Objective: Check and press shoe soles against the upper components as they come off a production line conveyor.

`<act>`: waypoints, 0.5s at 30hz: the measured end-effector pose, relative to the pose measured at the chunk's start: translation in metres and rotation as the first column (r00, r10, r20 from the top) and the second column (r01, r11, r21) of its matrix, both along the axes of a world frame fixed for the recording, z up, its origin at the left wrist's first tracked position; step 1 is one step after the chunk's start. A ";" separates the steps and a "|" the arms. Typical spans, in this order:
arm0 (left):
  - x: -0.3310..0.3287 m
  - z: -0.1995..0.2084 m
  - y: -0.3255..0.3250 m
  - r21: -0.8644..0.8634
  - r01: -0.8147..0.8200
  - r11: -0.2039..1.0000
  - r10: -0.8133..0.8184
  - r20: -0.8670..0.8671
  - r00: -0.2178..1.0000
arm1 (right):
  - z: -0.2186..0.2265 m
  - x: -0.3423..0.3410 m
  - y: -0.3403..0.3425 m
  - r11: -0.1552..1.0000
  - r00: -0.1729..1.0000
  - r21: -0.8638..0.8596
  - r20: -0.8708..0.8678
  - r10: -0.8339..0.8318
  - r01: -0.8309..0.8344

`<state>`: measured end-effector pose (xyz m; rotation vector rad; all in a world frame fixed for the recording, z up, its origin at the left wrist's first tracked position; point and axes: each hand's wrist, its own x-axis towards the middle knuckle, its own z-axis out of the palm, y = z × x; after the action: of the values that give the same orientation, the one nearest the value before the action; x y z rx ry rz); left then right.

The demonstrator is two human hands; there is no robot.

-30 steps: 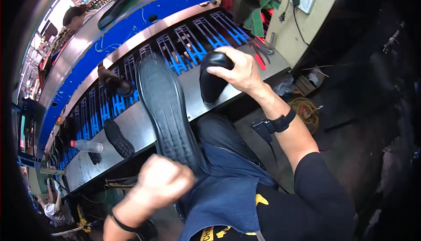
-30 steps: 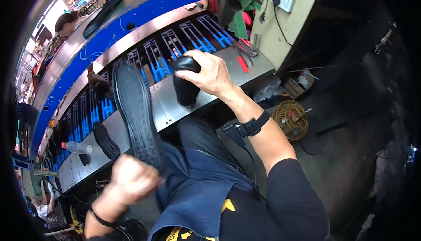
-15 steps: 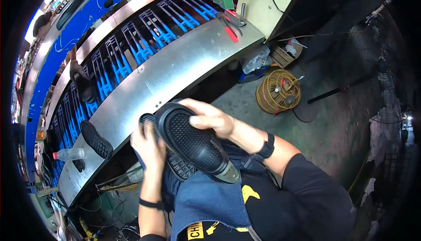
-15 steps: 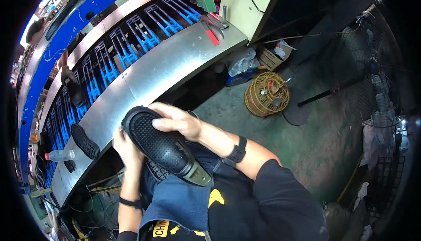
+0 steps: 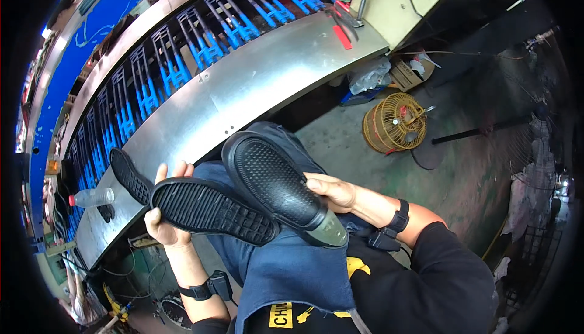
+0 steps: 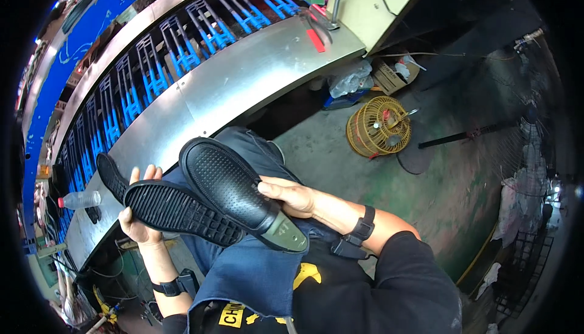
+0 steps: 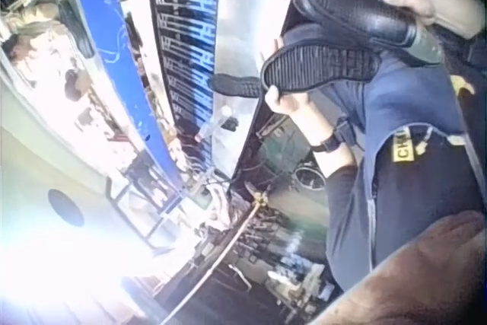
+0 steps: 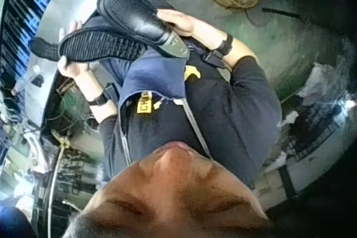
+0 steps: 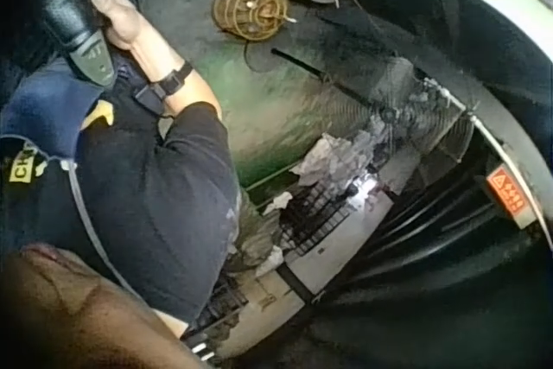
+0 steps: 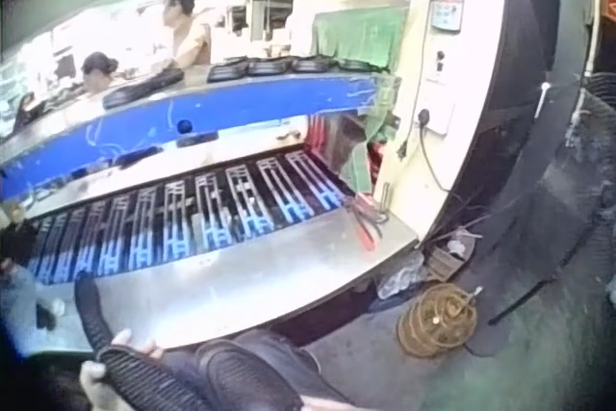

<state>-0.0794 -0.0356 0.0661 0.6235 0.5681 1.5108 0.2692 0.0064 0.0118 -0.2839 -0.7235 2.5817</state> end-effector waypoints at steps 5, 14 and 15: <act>-0.009 0.016 -0.031 -0.045 -0.102 0.994 0.100 -0.047 0.994 | 0.003 -0.015 0.001 0.990 0.992 0.068 -0.018 0.123 -0.122; 0.018 0.045 -0.040 0.035 -0.116 0.993 0.120 -0.162 0.979 | 0.047 -0.046 -0.003 0.999 0.974 -0.014 0.222 0.051 -0.049; 0.019 0.048 -0.041 0.068 -0.107 0.992 0.115 -0.144 0.983 | 0.055 -0.053 -0.003 0.991 0.982 0.112 0.181 0.056 -0.077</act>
<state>-0.0601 -0.0767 0.1141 0.7656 0.6819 1.5998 0.2165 0.0035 0.0667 -0.4644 -0.9616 2.5864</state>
